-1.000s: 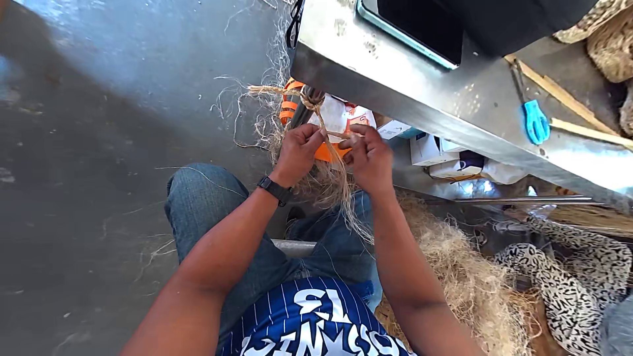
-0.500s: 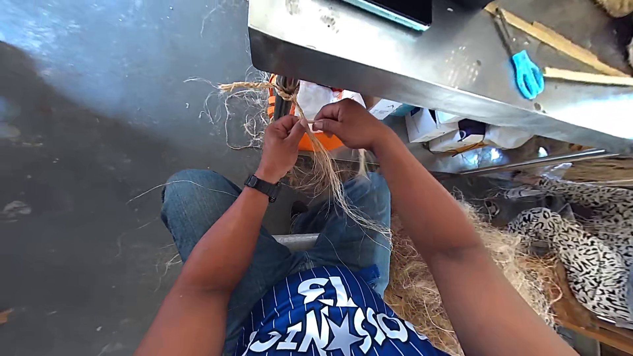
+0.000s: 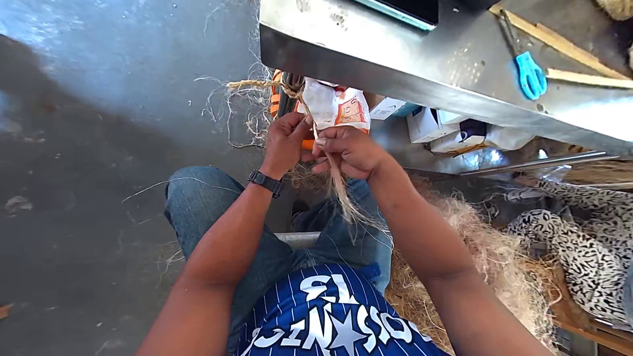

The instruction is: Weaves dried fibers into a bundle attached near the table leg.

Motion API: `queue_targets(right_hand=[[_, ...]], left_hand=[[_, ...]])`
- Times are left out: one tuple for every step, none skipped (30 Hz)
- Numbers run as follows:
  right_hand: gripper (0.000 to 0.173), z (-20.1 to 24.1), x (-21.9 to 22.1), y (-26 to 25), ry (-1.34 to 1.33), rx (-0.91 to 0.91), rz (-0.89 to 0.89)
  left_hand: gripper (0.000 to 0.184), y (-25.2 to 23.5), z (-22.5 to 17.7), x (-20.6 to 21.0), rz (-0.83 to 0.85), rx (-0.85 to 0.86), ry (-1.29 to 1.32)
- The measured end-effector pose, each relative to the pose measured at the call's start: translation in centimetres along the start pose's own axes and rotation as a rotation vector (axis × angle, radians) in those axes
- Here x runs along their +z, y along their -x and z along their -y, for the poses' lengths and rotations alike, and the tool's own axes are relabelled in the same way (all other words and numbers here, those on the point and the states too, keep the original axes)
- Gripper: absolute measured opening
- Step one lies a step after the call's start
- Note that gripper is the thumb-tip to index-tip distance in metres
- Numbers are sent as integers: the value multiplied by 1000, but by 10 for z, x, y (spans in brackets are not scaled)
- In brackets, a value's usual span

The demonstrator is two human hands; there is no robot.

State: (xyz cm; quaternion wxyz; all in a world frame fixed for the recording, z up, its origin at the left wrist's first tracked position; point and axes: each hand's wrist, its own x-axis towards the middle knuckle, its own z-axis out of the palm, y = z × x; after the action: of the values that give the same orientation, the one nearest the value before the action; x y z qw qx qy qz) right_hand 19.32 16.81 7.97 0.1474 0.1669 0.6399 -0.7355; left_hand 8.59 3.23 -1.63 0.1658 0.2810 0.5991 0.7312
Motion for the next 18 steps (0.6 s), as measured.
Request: queue_targets(right_hand=[[16,-7,3,-4,-5,-32,4],[17,-12,6,-7,90,-75,-12],[19,-16,8,-9,268,-121,-51],[21,-18,10,-11,468,-157,-93],[22,-19,12,-13,652,-175,-133],[23,-19,15,-14,809,-175,-167],[23,-21,18,-16,948,-170,-204],[23,-23,21,-16,1068,-165,-242],[23,-26,23,-17,1180,-177,-288],[22,-32,25,-18,1294,-218,-342],[22,-38,26,-19,1395,-273,-391],[22,-42,27,-20,1483,-307,-423],[22,-44,30,-21,1558,-309,-439],[22,-44,34,-21,1616,-285,-445],[23,-43,37,-21,1657,-263,-450],[24,-44,39,-22,1683,-260,-462],[24,-45,40,-24,1696,-277,-473],[25,-47,40,-24,1698,-296,-472]], left_hand=[[23,0,0,-1,9,-19,12],[23,0,0,-3,17,-39,32],[23,-1,2,-5,22,-51,58],[23,-1,3,-7,26,-65,89],[22,-1,2,-9,33,-89,119],[22,0,0,-10,40,-127,151],[22,1,-4,-11,42,-173,178],[22,1,-6,-11,39,-213,199],[21,1,-7,-11,42,-243,207],[21,0,-7,-12,38,-255,197],[20,0,-5,-12,36,-251,174],[19,0,-4,-13,38,-240,145],[19,0,-3,-12,39,-223,114],[20,1,-2,-11,39,-204,85],[21,2,-2,-9,36,-190,57],[21,3,-2,-7,31,-175,29],[22,4,-3,-6,27,-168,0],[22,5,-3,-5,24,-165,-22]])
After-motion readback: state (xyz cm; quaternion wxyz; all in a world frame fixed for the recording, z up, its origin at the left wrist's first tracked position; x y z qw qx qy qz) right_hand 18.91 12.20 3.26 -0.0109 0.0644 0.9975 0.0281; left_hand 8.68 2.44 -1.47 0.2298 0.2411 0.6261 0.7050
